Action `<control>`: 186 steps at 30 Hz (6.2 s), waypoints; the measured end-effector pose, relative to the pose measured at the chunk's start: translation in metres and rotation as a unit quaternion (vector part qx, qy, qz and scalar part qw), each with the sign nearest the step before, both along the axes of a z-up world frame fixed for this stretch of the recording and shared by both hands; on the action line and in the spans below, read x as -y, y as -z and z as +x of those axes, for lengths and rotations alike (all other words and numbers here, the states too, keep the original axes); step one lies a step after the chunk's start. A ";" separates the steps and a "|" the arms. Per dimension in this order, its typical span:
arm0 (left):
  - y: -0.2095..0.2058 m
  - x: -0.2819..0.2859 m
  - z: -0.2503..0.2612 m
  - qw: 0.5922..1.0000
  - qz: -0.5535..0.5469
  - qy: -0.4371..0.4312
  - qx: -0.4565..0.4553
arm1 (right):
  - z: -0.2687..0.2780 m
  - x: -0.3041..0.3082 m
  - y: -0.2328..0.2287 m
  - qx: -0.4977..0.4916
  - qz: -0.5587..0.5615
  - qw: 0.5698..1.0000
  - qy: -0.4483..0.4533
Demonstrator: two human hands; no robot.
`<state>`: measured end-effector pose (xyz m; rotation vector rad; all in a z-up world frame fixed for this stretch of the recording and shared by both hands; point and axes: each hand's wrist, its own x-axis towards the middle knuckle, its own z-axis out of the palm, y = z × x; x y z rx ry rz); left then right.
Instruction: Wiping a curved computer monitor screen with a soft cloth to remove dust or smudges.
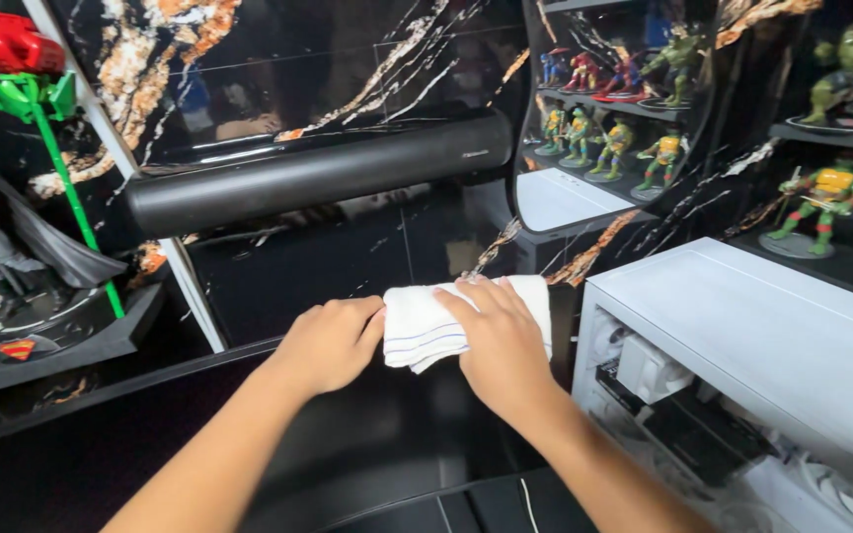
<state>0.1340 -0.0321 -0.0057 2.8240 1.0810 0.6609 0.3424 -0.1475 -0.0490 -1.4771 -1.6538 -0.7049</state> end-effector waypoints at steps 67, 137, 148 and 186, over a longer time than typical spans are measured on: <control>-0.002 0.027 0.105 0.995 0.026 0.058 -0.075 | 0.041 0.020 0.239 -0.809 0.073 0.582 0.027; -0.008 -0.015 0.036 0.982 -0.001 0.084 -0.172 | -0.073 -0.086 0.095 -0.301 0.442 0.774 0.340; -0.012 -0.017 0.035 0.979 -0.015 0.094 -0.178 | 0.010 -0.123 0.304 -0.729 0.219 0.444 0.473; -0.009 -0.020 0.035 0.981 -0.032 0.097 -0.162 | -0.103 -0.109 0.183 -0.566 0.368 0.697 0.241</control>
